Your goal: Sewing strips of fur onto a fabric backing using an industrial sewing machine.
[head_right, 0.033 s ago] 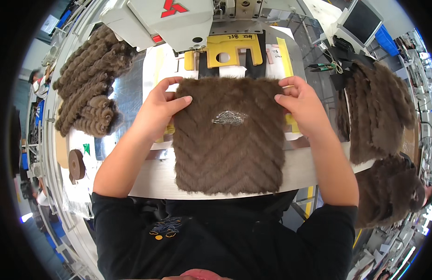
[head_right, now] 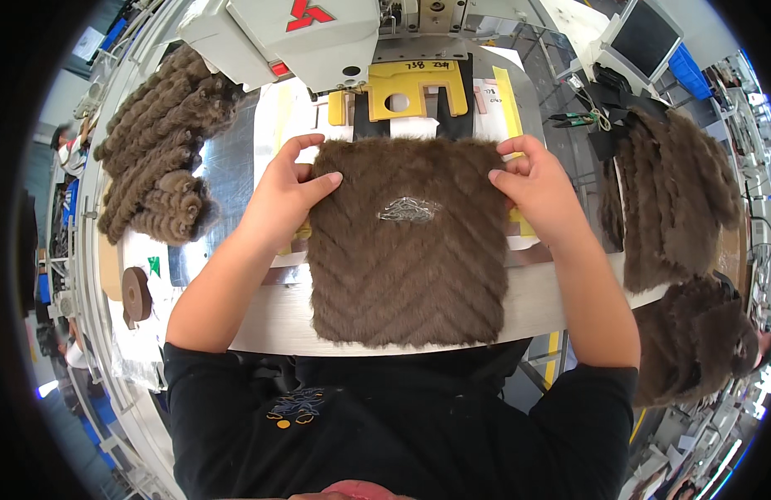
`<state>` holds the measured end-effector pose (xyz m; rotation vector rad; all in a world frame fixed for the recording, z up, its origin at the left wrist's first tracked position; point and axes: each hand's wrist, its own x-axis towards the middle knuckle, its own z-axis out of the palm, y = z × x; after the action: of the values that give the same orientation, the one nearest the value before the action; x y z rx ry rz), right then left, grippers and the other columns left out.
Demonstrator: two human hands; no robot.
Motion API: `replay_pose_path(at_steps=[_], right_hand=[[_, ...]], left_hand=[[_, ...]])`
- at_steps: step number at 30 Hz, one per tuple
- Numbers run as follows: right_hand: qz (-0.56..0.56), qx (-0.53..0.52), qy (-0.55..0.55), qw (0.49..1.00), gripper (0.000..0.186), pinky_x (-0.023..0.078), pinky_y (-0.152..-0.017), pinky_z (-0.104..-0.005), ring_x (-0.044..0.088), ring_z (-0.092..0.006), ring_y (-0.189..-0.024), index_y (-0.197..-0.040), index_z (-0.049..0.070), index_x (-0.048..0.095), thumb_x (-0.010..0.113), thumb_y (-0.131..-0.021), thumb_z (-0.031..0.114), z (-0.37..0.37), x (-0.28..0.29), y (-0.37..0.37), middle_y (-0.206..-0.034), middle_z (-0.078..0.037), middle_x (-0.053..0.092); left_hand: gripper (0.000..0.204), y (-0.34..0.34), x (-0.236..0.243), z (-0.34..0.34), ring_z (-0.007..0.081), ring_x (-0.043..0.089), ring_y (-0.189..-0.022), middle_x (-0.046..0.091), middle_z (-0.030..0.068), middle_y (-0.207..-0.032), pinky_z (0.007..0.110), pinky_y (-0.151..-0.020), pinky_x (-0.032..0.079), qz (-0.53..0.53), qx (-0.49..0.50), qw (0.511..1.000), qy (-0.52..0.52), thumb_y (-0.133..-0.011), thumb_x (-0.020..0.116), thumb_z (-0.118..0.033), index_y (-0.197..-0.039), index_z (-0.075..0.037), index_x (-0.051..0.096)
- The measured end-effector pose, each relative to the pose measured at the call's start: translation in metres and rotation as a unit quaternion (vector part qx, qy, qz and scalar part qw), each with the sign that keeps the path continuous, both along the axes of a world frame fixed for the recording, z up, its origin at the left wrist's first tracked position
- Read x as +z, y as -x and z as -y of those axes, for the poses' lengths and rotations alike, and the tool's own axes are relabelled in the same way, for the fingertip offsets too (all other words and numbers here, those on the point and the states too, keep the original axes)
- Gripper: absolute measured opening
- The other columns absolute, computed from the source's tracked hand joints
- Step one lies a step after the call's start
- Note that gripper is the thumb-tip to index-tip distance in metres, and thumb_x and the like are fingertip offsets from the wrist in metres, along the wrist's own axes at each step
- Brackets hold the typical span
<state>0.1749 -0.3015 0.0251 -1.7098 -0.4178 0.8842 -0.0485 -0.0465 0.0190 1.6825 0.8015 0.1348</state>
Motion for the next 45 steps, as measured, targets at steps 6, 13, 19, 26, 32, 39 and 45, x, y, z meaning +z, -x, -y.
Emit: replay_pose_path(at_steps=[6,13,19,26,32,39,45], right_hand=[[0.145,0.041,0.075,0.986,0.021,0.041,-0.054,-0.0237,0.052,-0.0048,-0.06,-0.112,0.001,0.063,0.068,-0.092,0.002,0.005,-0.008,-0.002,-0.075,0.002,0.059],[0.206,0.032,0.05,0.977,0.019,0.043,-0.06,-0.0241,0.053,-0.0046,-0.066,-0.111,-0.001,0.068,0.068,-0.092,0.003,-0.006,-0.018,-0.005,-0.079,0.002,0.062],[0.286,0.009,0.053,0.957,0.019,0.044,-0.061,-0.0262,0.051,-0.0061,-0.064,-0.111,0.001,0.069,0.068,-0.093,0.007,-0.027,-0.02,-0.002,-0.078,0.001,0.061],[0.321,-0.058,-0.053,0.944,0.022,0.044,-0.059,-0.0264,0.05,-0.0066,-0.061,-0.112,0.002,0.07,0.068,-0.091,0.006,-0.015,-0.016,0.021,-0.074,0.0,0.058],[0.294,0.018,0.135,0.946,0.021,0.045,-0.06,-0.0282,0.052,-0.0093,-0.061,-0.106,0.0,0.071,0.066,-0.087,0.006,-0.008,-0.01,0.012,-0.071,-0.002,0.061],[0.266,0.025,0.103,0.958,0.021,0.046,-0.062,-0.0282,0.054,-0.0098,-0.063,-0.107,0.0,0.072,0.067,-0.087,0.006,-0.025,-0.015,-0.002,-0.072,-0.002,0.062],[0.325,0.028,0.115,0.938,0.023,0.052,-0.071,-0.0331,0.065,-0.02,-0.07,-0.109,0.0,0.072,0.068,-0.089,0.01,-0.036,-0.013,0.001,-0.078,-0.01,0.069]], left_hand=[[0.045,0.002,-0.008,0.018,0.0162,0.055,-0.069,0.06,0.0072,-0.079,0.031,-0.067,0.05,0.133,-0.104,0.962,-0.216,-0.094,0.07,-0.006,-0.137,-0.009,0.056],[0.028,0.005,-0.008,0.021,0.0176,0.061,-0.066,0.067,0.0101,-0.079,0.031,-0.066,0.052,0.096,-0.063,0.944,-0.308,-0.093,0.072,-0.007,-0.121,-0.006,0.07],[0.03,0.001,-0.011,0.006,0.0329,0.068,-0.073,0.071,0.0186,-0.089,0.039,-0.07,0.056,0.013,-0.019,0.936,-0.351,-0.091,0.071,-0.01,-0.12,-0.003,0.07],[0.022,0.009,-0.018,0.013,0.0318,0.066,-0.07,0.07,0.0161,-0.088,0.04,-0.068,0.054,0.121,-0.006,0.92,-0.373,-0.091,0.068,-0.007,-0.112,-0.003,0.072],[0.018,0.004,-0.026,0.011,0.0338,0.067,-0.072,0.069,0.0163,-0.086,0.043,-0.069,0.054,0.097,-0.061,0.908,-0.402,-0.091,0.065,-0.007,-0.107,-0.004,0.072],[0.021,0.003,-0.023,0.013,0.0294,0.064,-0.069,0.071,0.0154,-0.092,0.037,-0.067,0.053,0.1,-0.012,0.905,-0.413,-0.093,0.066,-0.007,-0.113,-0.004,0.072],[0.024,0.003,-0.02,0.014,0.0375,0.068,-0.08,0.071,0.0188,-0.095,0.045,-0.074,0.055,0.053,-0.005,0.907,-0.418,-0.092,0.065,-0.008,-0.115,-0.002,0.07]])
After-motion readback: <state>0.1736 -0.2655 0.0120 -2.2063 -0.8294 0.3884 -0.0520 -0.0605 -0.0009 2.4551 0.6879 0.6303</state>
